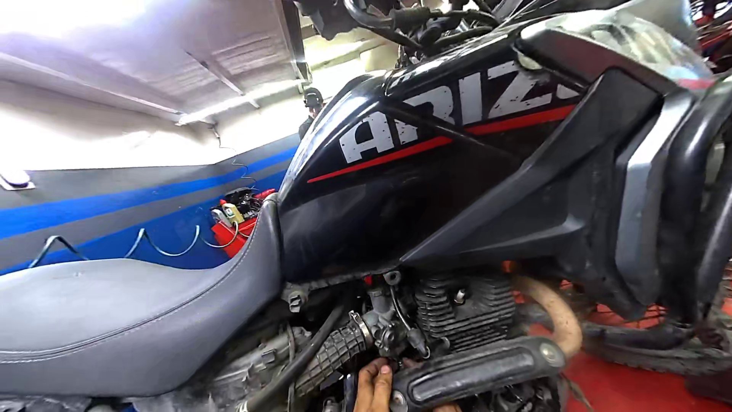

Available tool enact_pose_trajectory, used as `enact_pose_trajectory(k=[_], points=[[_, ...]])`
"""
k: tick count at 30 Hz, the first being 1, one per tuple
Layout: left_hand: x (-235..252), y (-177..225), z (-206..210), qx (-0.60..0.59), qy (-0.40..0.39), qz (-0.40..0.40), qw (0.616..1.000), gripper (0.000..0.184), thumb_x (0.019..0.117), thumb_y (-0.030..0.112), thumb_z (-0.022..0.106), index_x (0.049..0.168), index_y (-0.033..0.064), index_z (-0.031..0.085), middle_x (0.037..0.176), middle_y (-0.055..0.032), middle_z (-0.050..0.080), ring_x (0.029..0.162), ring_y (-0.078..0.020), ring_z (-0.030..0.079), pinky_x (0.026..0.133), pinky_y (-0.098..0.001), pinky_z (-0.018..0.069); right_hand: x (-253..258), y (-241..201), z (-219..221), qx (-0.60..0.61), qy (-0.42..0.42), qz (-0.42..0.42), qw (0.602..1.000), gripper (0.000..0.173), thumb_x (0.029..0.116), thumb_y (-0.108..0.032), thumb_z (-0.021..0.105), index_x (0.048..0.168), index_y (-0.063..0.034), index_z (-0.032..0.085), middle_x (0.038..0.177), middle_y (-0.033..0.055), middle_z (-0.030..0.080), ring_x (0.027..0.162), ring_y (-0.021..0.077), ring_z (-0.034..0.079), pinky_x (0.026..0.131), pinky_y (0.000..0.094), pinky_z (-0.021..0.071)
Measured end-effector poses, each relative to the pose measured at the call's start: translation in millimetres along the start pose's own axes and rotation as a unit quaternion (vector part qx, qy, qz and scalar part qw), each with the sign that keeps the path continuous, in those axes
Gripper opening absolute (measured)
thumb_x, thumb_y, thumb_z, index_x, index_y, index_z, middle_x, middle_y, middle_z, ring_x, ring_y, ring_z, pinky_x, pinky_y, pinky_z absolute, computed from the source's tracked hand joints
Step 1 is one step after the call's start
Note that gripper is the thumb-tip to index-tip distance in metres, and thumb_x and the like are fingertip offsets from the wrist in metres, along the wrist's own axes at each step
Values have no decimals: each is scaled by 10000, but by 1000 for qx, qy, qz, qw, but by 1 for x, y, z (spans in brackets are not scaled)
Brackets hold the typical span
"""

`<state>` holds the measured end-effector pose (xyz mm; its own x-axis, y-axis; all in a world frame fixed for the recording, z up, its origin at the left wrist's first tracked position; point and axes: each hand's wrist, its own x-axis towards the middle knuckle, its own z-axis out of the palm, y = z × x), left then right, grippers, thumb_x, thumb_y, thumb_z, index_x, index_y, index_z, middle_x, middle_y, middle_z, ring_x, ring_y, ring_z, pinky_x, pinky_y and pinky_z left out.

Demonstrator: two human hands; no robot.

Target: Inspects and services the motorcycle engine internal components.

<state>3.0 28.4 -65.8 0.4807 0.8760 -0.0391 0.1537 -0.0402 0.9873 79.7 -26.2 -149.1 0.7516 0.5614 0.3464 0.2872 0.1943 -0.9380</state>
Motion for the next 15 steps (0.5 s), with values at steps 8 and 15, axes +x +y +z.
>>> enact_pose_trajectory(k=[8, 15], points=[[-7, 9, 7, 3, 17, -12, 1000, 446, 1123, 304, 331, 1453, 12, 403, 1082, -160, 657, 549, -190, 645, 496, -347, 594, 1, 4, 3, 6, 15, 23, 1000, 290, 951, -104, 559, 1157, -30, 750, 1099, 99, 764, 1109, 192, 705, 1036, 450, 530], [-5, 7, 3, -5, 9, -12, 1000, 444, 1122, 301, 333, 1464, 26, 403, 1074, -162, 665, 527, -201, 636, 471, -348, 590, -4, -2, 2, 15, 41, 21, 999, 232, 936, -94, 548, 858, -70, 765, 788, 44, 738, 805, 138, 721, 815, 406, 584]])
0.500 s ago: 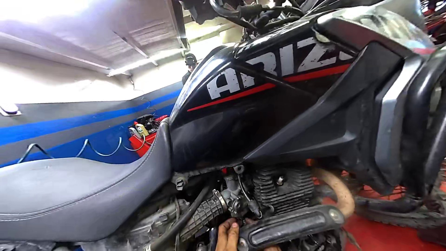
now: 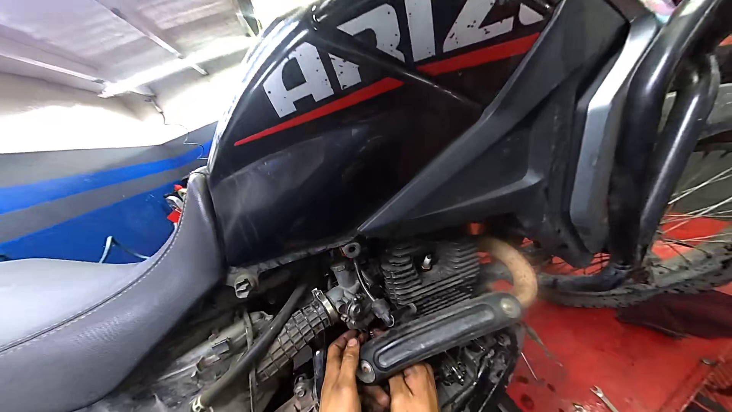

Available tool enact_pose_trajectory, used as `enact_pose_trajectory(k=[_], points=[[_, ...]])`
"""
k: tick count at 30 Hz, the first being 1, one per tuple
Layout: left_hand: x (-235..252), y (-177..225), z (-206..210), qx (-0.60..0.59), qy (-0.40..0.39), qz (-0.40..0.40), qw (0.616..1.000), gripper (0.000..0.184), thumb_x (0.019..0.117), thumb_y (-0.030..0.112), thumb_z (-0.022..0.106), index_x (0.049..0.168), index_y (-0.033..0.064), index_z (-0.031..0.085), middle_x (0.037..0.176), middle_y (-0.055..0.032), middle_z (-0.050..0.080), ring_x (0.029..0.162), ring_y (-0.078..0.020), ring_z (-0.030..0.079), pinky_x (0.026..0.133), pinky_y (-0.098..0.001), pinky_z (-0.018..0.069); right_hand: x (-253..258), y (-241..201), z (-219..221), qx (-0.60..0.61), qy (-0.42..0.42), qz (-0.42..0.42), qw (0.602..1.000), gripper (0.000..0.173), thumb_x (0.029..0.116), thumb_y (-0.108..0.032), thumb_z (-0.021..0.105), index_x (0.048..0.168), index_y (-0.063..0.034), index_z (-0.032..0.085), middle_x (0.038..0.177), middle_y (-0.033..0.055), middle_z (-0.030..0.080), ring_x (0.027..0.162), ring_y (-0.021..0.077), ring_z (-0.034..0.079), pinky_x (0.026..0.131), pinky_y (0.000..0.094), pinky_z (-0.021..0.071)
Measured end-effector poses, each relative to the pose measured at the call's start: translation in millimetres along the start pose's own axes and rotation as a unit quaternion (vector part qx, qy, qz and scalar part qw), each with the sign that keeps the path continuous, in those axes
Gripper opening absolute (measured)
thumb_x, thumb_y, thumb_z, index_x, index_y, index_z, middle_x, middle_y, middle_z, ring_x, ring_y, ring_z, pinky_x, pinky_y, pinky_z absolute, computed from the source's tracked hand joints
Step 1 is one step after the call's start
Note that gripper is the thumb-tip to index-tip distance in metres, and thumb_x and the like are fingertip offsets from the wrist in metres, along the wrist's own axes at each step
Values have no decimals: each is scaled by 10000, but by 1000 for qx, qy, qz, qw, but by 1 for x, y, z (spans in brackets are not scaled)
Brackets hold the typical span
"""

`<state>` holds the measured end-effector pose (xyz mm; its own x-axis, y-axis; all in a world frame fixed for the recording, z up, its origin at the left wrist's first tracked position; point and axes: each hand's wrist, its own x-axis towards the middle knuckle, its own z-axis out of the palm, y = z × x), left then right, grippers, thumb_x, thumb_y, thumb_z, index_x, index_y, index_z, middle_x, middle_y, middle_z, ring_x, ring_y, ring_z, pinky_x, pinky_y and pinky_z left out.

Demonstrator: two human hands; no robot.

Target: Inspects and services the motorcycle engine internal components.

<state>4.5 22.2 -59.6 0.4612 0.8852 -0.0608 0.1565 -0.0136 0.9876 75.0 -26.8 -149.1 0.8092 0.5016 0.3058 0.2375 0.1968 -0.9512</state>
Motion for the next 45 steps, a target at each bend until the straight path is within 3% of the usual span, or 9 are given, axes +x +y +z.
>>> enact_pose_trajectory(k=[3, 6, 13, 17, 28, 33, 36, 41, 45], points=[[-2, -1, 3, 4, 17, 7, 1000, 448, 1124, 308, 331, 1473, 37, 406, 1099, -155, 666, 538, -197, 642, 472, -342, 588, 1, 0, 1, -12, -3, 6, 1000, 214, 926, -106, 557, 887, -68, 765, 825, 53, 742, 846, 149, 722, 848, 418, 578], [3, -6, -2, 0, 4, 23, 1000, 427, 1118, 300, 357, 1434, 25, 446, 1028, -148, 682, 522, -195, 617, 432, -327, 553, 0, 4, 4, -22, -25, -12, 999, 241, 952, -152, 548, 1018, -80, 769, 960, 47, 762, 985, 147, 718, 937, 414, 571], [1, -7, 4, 16, 18, 37, 999, 445, 1130, 323, 288, 1415, 58, 503, 884, -139, 691, 502, -189, 613, 441, -310, 550, 2, 4, 5, 36, -27, 14, 999, 264, 981, -147, 493, 923, -124, 750, 822, -27, 720, 808, 76, 694, 798, 350, 586], [3, -7, 4, 20, 24, 36, 999, 443, 1128, 332, 294, 1406, 68, 515, 852, -131, 691, 486, -180, 604, 427, -302, 540, 5, 4, 3, 4, -36, 5, 999, 237, 943, -156, 528, 987, -121, 758, 923, 6, 743, 932, 107, 708, 849, 399, 588], [7, -5, 2, 20, 7, 28, 999, 428, 1133, 312, 245, 1399, 68, 474, 849, -91, 694, 452, -149, 580, 384, -278, 511, 8, 6, 2, 16, -10, -30, 999, 213, 923, -113, 538, 903, -106, 750, 829, 18, 732, 837, 130, 718, 731, 413, 598], [6, -3, -1, 27, -16, 25, 999, 428, 1132, 309, 202, 1386, 78, 459, 854, -68, 695, 467, -142, 589, 395, -276, 518, 2, 4, 5, 34, 27, -20, 999, 201, 890, -86, 539, 779, -83, 707, 689, 20, 669, 675, 129, 675, 616, 386, 561], [3, -1, 2, 23, -9, 21, 999, 443, 1135, 311, 201, 1419, 69, 438, 857, -73, 701, 480, -156, 611, 419, -297, 547, 4, 8, 7, 23, 39, -27, 999, 185, 871, -77, 537, 807, -80, 711, 734, 30, 686, 735, 142, 693, 645, 393, 572], [9, -2, -4, 22, -36, 36, 998, 406, 1128, 280, 201, 1331, 78, 489, 789, -24, 693, 449, -119, 580, 381, -264, 508, 4, 4, 6, -15, -7, -47, 999, 182, 861, -81, 547, 863, -57, 727, 791, 61, 707, 772, 184, 706, 661, 433, 573], [9, -2, -4, 15, -39, 31, 999, 387, 1127, 283, 213, 1294, 104, 513, 764, -11, 685, 450, -113, 585, 387, -258, 515, 2, 7, 7, 7, 28, -57, 998, 180, 858, -55, 533, 768, -63, 689, 702, 39, 664, 676, 157, 671, 588, 389, 546]])
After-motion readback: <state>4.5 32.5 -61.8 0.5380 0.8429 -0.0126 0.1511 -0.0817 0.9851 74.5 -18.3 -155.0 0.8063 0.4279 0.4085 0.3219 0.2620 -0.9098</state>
